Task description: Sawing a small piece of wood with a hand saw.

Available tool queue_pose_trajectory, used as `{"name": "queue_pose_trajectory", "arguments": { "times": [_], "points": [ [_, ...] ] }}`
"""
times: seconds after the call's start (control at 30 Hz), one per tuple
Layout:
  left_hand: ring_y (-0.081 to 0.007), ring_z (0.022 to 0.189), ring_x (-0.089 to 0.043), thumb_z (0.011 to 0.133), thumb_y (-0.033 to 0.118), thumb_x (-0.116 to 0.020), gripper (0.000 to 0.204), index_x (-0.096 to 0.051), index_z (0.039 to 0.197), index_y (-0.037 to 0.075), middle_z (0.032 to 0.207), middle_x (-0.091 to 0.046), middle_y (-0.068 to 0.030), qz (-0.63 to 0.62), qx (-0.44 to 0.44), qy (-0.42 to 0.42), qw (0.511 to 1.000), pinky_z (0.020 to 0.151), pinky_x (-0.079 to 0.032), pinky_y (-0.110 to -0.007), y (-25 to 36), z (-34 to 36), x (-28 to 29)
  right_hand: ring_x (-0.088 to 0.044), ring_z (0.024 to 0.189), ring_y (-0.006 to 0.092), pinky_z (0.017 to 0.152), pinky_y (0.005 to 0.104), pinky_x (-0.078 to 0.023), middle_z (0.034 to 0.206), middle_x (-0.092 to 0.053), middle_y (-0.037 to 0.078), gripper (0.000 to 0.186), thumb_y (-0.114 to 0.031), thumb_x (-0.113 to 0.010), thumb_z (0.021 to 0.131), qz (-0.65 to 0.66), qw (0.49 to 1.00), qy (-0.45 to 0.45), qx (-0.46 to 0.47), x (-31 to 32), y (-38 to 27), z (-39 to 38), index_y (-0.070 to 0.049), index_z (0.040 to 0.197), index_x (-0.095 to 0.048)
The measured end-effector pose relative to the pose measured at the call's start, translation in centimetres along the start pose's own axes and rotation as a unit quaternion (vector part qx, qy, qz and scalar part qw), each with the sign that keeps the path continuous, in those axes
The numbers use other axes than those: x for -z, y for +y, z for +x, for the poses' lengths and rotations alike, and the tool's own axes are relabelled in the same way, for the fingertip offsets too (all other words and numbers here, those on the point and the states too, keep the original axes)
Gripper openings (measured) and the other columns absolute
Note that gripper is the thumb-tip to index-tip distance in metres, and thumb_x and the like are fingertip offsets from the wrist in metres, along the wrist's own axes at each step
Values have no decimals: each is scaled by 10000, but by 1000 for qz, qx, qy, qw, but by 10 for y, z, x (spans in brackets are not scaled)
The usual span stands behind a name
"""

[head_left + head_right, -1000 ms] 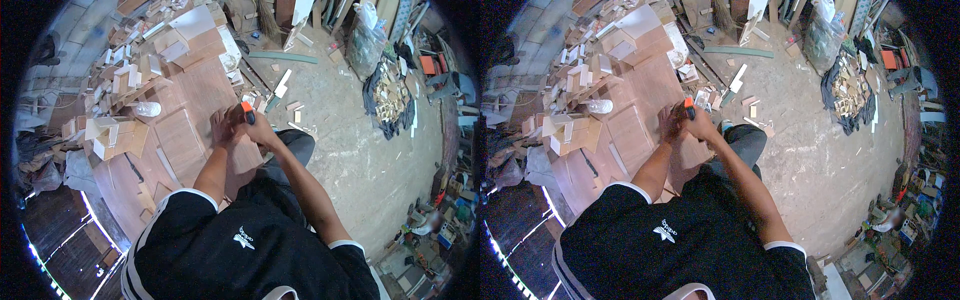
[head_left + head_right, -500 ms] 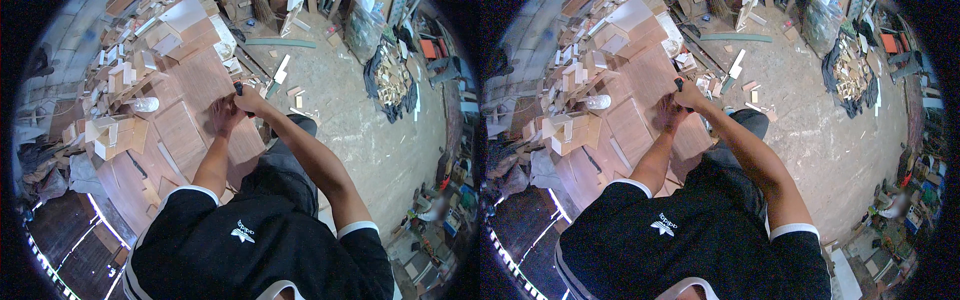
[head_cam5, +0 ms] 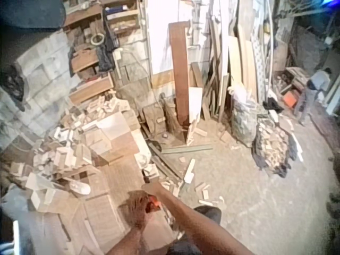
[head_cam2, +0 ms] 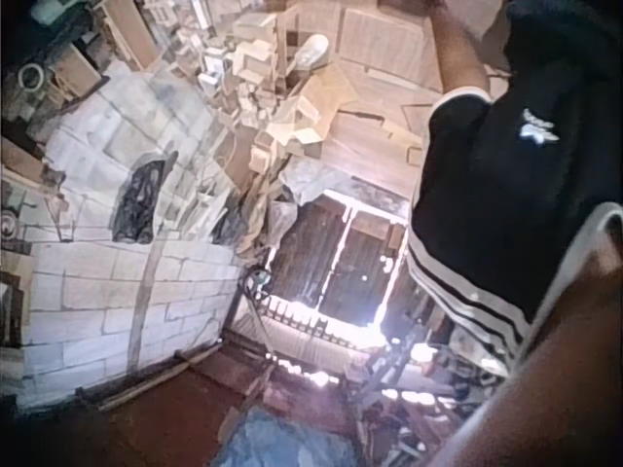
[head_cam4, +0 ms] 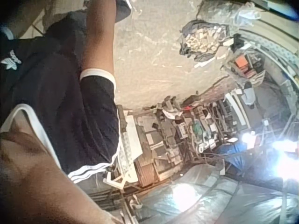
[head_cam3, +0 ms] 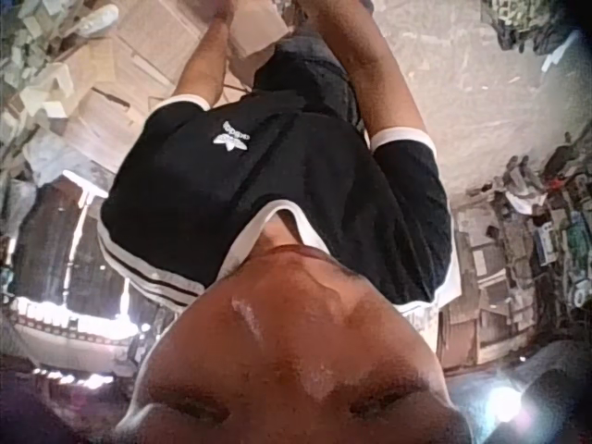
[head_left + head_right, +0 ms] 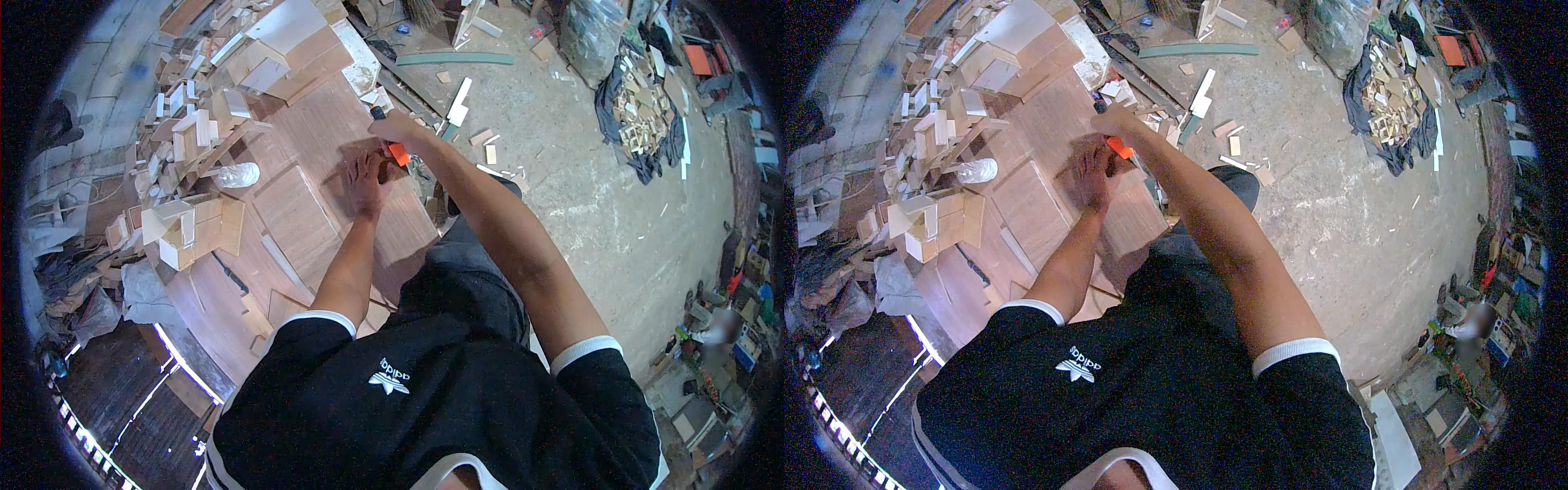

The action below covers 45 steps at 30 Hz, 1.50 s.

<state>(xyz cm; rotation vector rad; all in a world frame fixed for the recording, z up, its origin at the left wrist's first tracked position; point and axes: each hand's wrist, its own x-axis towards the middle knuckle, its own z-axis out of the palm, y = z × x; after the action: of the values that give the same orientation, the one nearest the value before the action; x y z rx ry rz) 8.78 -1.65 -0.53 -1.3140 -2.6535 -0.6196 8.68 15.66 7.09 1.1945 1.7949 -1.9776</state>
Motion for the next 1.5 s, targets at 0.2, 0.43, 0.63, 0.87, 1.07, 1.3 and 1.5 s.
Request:
{"name": "queue_pose_trajectory", "arguments": {
  "times": [0.2, 0.43, 0.63, 0.87, 1.07, 1.3, 1.5],
  "points": [
    [-338, 1163, -488, 779, 339, -676, 370, -613, 1091, 150, 1181, -555, -122, -19, -11, 0, 1000, 1016, -365, -492, -27, -12, -13, -602, 504, 223, 429, 362, -476, 662, -603, 130, 220, -103, -563, 761, -157, 987, -6, 44, -11, -6, -40, 69, 899, -557],
    [-319, 1160, -449, 684, 364, -709, 711, -475, 1333, 191, 1220, -495, -94, -81, -6, -32, 996, 1026, -338, -473, 10, 6, 30, -627, 609, 285, 548, 384, -489, 742, -615, 182, 287, -91, -566, 793, -66, 964, 100, 237, -17, 55, -129, -9, 1066, -540],
    [-293, 1180, -425, 684, 501, -697, 761, -479, 1351, 207, 1229, -471, -87, 50, 4, -80, 996, 1027, -335, -445, -27, -10, -3, -612, 699, 424, 635, 426, -472, 716, -561, 267, 446, -13, -579, 766, -64, 969, 76, 227, -25, 31, -233, 11, 1201, -482],
    [-306, 1182, -430, 776, 419, -645, 708, -413, 1418, 233, 1253, -453, -106, 40, 24, -95, 994, 1029, -335, -466, -18, -9, 0, -575, 676, 499, 570, 525, -439, 611, -522, 295, 419, -14, -641, 757, -45, 987, 5, 152, -15, 13, -308, 32, 1081, -380],
    [-325, 1216, -400, 812, 396, -630, 666, -420, 1406, 179, 1273, -433, -139, 21, 32, -118, 992, 1055, -295, -479, -8, -5, 8, -618, 721, 455, 589, 448, -466, 708, -571, 279, 460, -8, -628, 797, -43, 986, 8, 160, -10, 11, -315, 15, 1188, -386],
    [-294, 1187, -445, 840, 407, -598, 544, -507, 1330, 190, 1238, -487, -92, 4, 42, -75, 996, 1036, -330, -464, 2, -2, 27, -595, 715, 502, 587, 524, -473, 708, -580, 287, 450, -17, -631, 767, -62, 981, 10, 184, -12, 3, -316, 29, 1157, -411],
    [-267, 1156, -477, 860, 408, -567, 486, -538, 1297, 196, 1188, -529, -66, 50, 9, -44, 998, 1036, -339, -459, 1, 8, 14, -604, 655, 390, 629, 400, -483, 727, -567, 237, 368, 19, -576, 748, -102, 947, 102, 287, -32, 75, -206, 20, 1109, -506]
  ]
}}
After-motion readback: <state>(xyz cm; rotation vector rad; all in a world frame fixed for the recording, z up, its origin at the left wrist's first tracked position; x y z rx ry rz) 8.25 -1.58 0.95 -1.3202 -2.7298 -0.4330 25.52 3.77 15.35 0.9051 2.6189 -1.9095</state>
